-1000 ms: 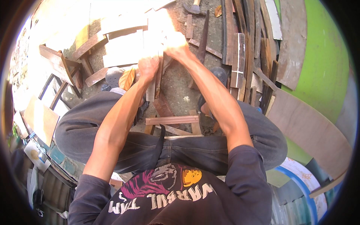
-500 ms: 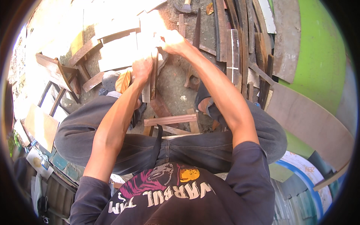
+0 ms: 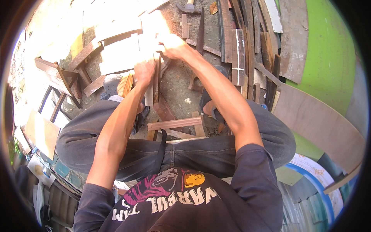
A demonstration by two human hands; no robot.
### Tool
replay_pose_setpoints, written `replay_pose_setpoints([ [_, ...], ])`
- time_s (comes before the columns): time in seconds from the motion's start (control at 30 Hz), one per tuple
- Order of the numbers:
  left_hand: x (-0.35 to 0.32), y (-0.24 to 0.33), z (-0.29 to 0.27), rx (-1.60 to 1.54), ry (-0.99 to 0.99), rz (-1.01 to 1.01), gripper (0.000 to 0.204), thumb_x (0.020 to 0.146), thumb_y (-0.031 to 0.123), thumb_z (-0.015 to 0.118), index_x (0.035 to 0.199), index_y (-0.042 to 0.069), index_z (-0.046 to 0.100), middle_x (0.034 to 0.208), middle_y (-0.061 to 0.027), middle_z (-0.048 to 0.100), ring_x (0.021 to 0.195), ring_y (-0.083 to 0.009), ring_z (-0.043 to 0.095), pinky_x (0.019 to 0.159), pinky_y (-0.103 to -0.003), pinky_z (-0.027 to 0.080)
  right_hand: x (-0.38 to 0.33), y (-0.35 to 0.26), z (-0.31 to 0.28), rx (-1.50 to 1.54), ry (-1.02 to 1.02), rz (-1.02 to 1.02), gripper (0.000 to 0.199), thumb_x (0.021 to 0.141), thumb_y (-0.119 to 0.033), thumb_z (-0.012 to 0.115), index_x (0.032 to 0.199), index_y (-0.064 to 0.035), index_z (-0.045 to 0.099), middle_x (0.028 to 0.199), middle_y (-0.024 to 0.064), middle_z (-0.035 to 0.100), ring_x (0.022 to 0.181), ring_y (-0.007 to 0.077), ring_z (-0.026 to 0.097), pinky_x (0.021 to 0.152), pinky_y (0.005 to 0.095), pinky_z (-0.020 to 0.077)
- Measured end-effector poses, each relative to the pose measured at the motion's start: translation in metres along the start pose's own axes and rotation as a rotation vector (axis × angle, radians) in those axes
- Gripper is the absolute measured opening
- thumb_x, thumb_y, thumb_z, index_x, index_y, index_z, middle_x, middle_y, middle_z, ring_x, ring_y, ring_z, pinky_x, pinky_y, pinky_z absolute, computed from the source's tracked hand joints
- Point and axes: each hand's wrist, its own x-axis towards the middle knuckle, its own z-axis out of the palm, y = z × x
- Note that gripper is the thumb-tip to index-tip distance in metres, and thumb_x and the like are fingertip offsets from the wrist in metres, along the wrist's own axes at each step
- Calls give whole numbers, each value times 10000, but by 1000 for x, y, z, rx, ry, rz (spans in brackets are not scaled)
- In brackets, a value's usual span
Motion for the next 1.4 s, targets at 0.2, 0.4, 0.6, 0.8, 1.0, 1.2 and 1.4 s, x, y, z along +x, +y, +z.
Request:
replay_pose_setpoints([
  [0.2, 1, -1, 3, 14, -6, 18, 500, 896, 414, 522, 759, -19, 732, 728, -231, 686, 647, -398, 680, 645, -482, 532, -7, 4, 10, 22, 282, -217, 244, 950, -256, 598, 1029, -29, 641, 853, 202, 660, 761, 342, 655, 698, 419, 524],
  [0.4, -1, 5, -3, -113, 100, 38, 442, 889, 385, 551, 760, -2, 722, 708, -224, 681, 641, -399, 675, 624, -481, 531, -6, 8, 21, -251, 427, -325, 198, 955, -232, 579, 1012, -54, 643, 836, 183, 647, 744, 337, 647, 717, 410, 534],
  [0.6, 1, -5, 6, -62, 77, 38, 448, 891, 387, 547, 779, -10, 722, 738, -237, 685, 669, -409, 679, 653, -488, 536, 12, -13, -20, 40, 185, 100, 261, 938, -269, 582, 999, -23, 642, 846, 198, 668, 789, 368, 658, 733, 443, 532],
  [0.8, -1, 3, -1, -92, 9, -46, 449, 885, 389, 557, 792, -18, 720, 756, -244, 687, 715, -415, 685, 673, -492, 537, 18, -7, -32, -38, 95, -43, 235, 943, -233, 557, 997, -12, 618, 866, 217, 673, 808, 391, 657, 736, 457, 524],
  [1.0, -1, 3, -2, -109, 99, 29, 420, 886, 370, 570, 787, -10, 717, 745, -233, 686, 678, -414, 675, 645, -490, 532, 0, -2, -3, -264, 197, -243, 233, 957, -238, 545, 995, -17, 610, 842, 222, 665, 790, 348, 669, 720, 418, 538],
  [1.2, -4, 8, -8, -165, 160, 29, 422, 886, 367, 568, 771, -12, 714, 723, -233, 680, 650, -411, 669, 635, -491, 530, -1, -17, -3, -133, 235, -70, 226, 928, -244, 588, 961, -23, 618, 790, 181, 659, 733, 318, 664, 679, 390, 547],
  [1.4, -2, 3, -4, -114, 68, -12, 425, 872, 353, 557, 757, -25, 712, 722, -242, 678, 659, -420, 670, 652, -493, 532, 29, 15, -50, 29, 334, 139, 153, 896, -181, 598, 924, -34, 629, 703, 147, 644, 649, 272, 653, 638, 400, 535],
])
